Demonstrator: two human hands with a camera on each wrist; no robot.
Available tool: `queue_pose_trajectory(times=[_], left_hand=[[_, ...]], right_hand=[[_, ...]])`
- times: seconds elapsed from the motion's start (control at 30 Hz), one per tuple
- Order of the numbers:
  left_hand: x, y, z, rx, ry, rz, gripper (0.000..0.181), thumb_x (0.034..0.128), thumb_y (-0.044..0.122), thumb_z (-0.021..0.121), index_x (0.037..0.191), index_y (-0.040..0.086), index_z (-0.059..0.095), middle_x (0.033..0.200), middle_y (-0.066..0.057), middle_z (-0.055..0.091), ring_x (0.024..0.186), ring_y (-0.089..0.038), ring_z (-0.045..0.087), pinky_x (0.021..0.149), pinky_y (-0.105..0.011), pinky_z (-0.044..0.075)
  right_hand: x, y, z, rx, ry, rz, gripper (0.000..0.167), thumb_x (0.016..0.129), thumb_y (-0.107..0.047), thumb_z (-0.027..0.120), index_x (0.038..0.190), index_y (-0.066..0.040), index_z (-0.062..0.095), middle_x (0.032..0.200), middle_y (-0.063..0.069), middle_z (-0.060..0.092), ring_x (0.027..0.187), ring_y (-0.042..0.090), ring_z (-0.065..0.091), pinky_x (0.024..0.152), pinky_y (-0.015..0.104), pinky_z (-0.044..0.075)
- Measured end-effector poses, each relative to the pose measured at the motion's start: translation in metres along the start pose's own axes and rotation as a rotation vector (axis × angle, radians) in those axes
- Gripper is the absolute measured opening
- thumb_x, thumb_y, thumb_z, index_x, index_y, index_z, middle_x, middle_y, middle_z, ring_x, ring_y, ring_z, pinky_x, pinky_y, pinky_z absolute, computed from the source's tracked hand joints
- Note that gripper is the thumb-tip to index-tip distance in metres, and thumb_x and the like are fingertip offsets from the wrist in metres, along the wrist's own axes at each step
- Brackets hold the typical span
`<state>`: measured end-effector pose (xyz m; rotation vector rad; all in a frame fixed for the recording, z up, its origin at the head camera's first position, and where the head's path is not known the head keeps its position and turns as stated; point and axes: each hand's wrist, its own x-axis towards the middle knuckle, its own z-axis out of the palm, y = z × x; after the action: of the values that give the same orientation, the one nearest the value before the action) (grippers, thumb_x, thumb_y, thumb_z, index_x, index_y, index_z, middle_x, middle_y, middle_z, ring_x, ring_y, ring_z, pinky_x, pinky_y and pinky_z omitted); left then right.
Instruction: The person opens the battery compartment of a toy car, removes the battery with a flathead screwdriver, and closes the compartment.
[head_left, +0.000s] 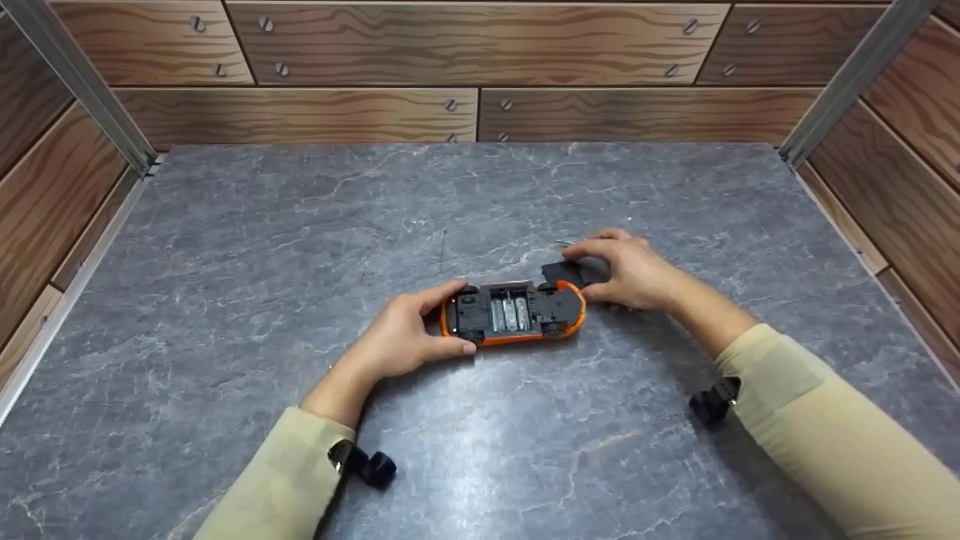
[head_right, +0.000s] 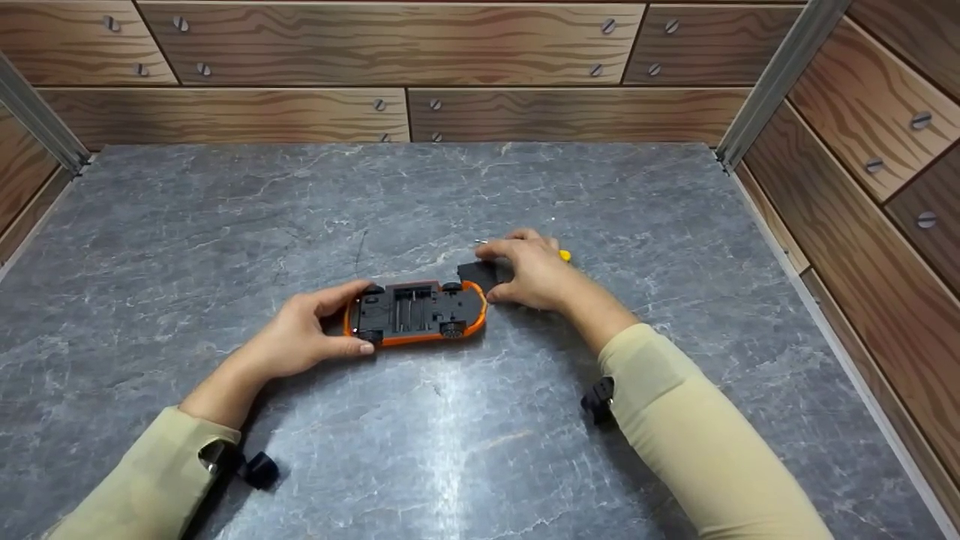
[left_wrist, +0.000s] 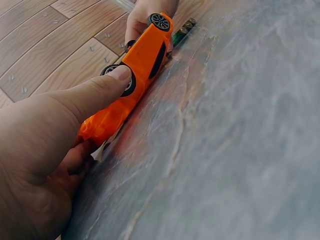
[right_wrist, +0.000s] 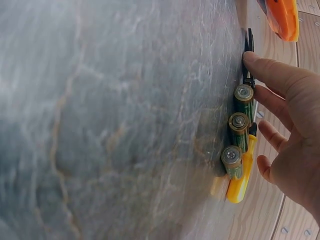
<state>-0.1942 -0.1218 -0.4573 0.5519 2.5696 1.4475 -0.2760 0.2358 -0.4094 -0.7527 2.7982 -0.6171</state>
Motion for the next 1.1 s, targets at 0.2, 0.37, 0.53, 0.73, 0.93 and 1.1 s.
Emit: queue_pose_trajectory(times=[0.2, 0.37, 0.53, 0.73, 0.93, 1.1], left_hand=[[0.000, 0.000, 0.000, 0.013, 0.004, 0.014, 0.093, 0.0772, 0.034, 0.097, 0.157, 0.016, 0.053, 0.155, -0.004, 0.057, 0.142, -0.024, 0.052, 0.122, -0.042, 0.036], [-0.001, 0.001, -0.001, 0.010, 0.000, 0.004, 0.095, 0.0768, 0.035, 0.097, 0.158, 0.016, 0.053, 0.154, -0.005, 0.058, 0.138, -0.024, 0.055, 0.121, -0.043, 0.037], [0.000, 0.000, 0.000, 0.003, 0.000, 0.002, 0.095, 0.0766, 0.035, 0.097, 0.158, 0.017, 0.053, 0.154, -0.005, 0.058, 0.137, -0.024, 0.055, 0.121, -0.044, 0.037], [0.000, 0.000, 0.000, -0.004, -0.003, 0.004, 0.095, 0.0765, 0.036, 0.097, 0.158, 0.017, 0.053, 0.154, -0.005, 0.058, 0.137, -0.024, 0.055, 0.121, -0.044, 0.036], [0.000, 0.001, 0.000, 0.008, -0.007, 0.002, 0.095, 0.0768, 0.037, 0.097, 0.158, 0.017, 0.052, 0.155, -0.005, 0.057, 0.138, -0.025, 0.055, 0.121, -0.045, 0.036], [0.000, 0.001, 0.000, 0.002, -0.004, -0.003, 0.094, 0.0771, 0.035, 0.097, 0.158, 0.017, 0.053, 0.155, -0.004, 0.057, 0.139, -0.023, 0.054, 0.122, -0.043, 0.036]], right_hand=[[0.000, 0.001, 0.002, 0.002, 0.027, -0.016, 0.060, 0.085, -0.021, 0.085, 0.142, -0.012, 0.067, 0.144, 0.020, 0.060, 0.140, 0.041, 0.044, 0.114, 0.072, 0.026], [-0.002, 0.001, 0.002, 0.020, 0.029, 0.016, 0.062, 0.085, -0.022, 0.087, 0.143, -0.013, 0.066, 0.146, 0.022, 0.056, 0.140, 0.043, 0.043, 0.115, 0.071, 0.026], [-0.003, 0.000, 0.001, 0.038, 0.051, 0.010, 0.063, 0.085, -0.023, 0.087, 0.144, -0.013, 0.066, 0.144, 0.020, 0.058, 0.135, 0.041, 0.047, 0.114, 0.069, 0.030], [-0.006, -0.002, -0.005, 0.061, 0.115, -0.035, 0.061, 0.088, -0.022, 0.088, 0.143, -0.008, 0.065, 0.142, 0.018, 0.064, 0.134, 0.042, 0.053, 0.115, 0.063, 0.036], [-0.012, -0.008, -0.013, 0.101, 0.182, -0.043, 0.059, 0.090, -0.021, 0.088, 0.142, -0.007, 0.065, 0.137, 0.017, 0.068, 0.127, 0.039, 0.062, 0.114, 0.058, 0.041], [-0.019, -0.017, -0.017, 0.126, 0.245, -0.109, 0.057, 0.088, -0.014, 0.089, 0.139, -0.004, 0.067, 0.132, 0.017, 0.069, 0.116, 0.037, 0.068, 0.108, 0.054, 0.050]])
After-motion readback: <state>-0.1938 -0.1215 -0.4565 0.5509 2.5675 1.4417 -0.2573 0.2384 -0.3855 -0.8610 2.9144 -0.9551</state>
